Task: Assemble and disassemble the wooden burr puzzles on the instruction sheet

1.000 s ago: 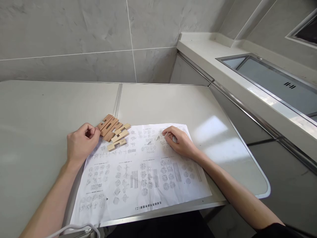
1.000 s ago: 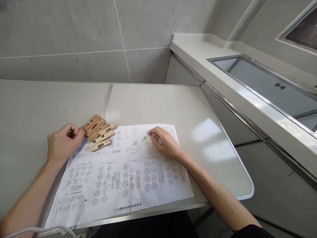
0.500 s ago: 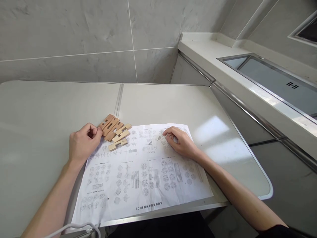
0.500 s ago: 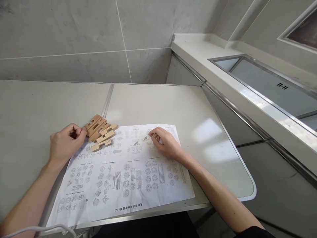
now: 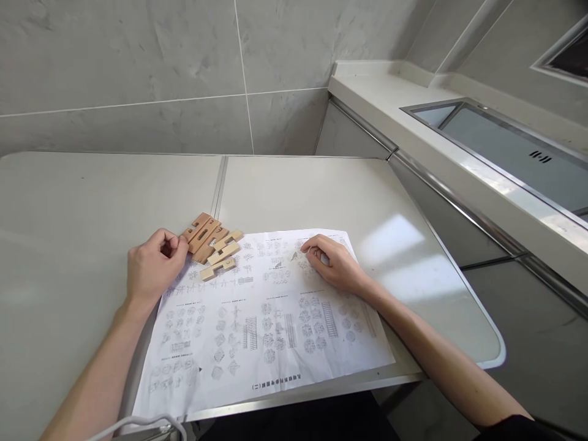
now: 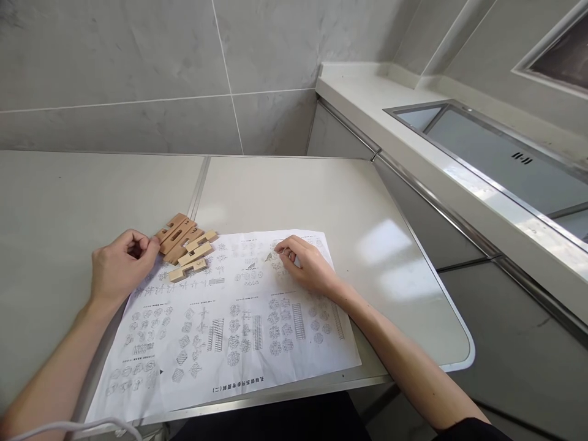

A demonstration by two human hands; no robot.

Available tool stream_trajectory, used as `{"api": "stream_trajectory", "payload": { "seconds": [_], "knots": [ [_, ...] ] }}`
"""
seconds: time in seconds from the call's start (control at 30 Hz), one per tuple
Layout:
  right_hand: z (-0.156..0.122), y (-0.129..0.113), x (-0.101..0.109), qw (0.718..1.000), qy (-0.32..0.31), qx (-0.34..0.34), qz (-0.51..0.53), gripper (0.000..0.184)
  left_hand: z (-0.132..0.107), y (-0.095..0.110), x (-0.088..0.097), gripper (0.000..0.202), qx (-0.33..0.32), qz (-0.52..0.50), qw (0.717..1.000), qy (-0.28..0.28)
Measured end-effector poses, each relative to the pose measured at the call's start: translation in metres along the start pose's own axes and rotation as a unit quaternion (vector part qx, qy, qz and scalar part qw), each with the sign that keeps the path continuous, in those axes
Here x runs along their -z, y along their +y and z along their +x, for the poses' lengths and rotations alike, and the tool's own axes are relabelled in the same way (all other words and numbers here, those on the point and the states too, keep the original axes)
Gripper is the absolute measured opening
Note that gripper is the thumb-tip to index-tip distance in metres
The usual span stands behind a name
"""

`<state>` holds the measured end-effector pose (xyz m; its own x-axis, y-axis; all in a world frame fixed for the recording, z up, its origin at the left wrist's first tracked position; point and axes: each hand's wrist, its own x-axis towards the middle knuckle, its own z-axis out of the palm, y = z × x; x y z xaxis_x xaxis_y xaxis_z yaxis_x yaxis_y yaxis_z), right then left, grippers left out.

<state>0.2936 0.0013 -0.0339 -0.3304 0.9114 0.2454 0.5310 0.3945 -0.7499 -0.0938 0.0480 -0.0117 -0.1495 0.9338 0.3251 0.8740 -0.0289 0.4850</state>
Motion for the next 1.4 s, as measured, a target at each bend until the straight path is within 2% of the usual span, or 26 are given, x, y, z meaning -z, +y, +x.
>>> {"api": "stream_trajectory", "payload": {
  "seconds": [0.6,1.1,1.17,1.27,1.33,1.4],
  "knots": [
    [0.0000,-0.0013,0.0006,1.000,-0.002,-0.006,-0.002,0.017,0.0009,0.0035,0.0034,0.016,0.018,0.005,1.000,-0.021],
    [0.0003,-0.0015,0.0011,1.000,-0.003,-0.003,-0.002,0.016,0.0012,0.0017,0.0000,0.021,0.007,0.002,1.000,-0.011],
    [0.0001,-0.0016,0.0009,1.000,-0.003,-0.003,-0.002,0.016,0.0014,0.0013,-0.0013,0.022,-0.013,0.001,1.000,0.005],
    [-0.0004,-0.0012,0.0005,1.000,-0.003,-0.002,-0.001,0.017,0.0004,0.0031,-0.0026,0.022,-0.083,-0.001,0.996,0.036],
    [-0.0006,-0.0011,0.0004,1.000,-0.003,-0.002,-0.001,0.017,-0.0007,0.0054,-0.0027,0.023,-0.128,-0.006,0.991,0.029],
    [-0.0007,-0.0012,0.0005,1.000,-0.004,-0.003,0.000,0.017,-0.0017,0.0074,-0.0024,0.025,-0.161,-0.015,0.987,0.000]
  ]
}}
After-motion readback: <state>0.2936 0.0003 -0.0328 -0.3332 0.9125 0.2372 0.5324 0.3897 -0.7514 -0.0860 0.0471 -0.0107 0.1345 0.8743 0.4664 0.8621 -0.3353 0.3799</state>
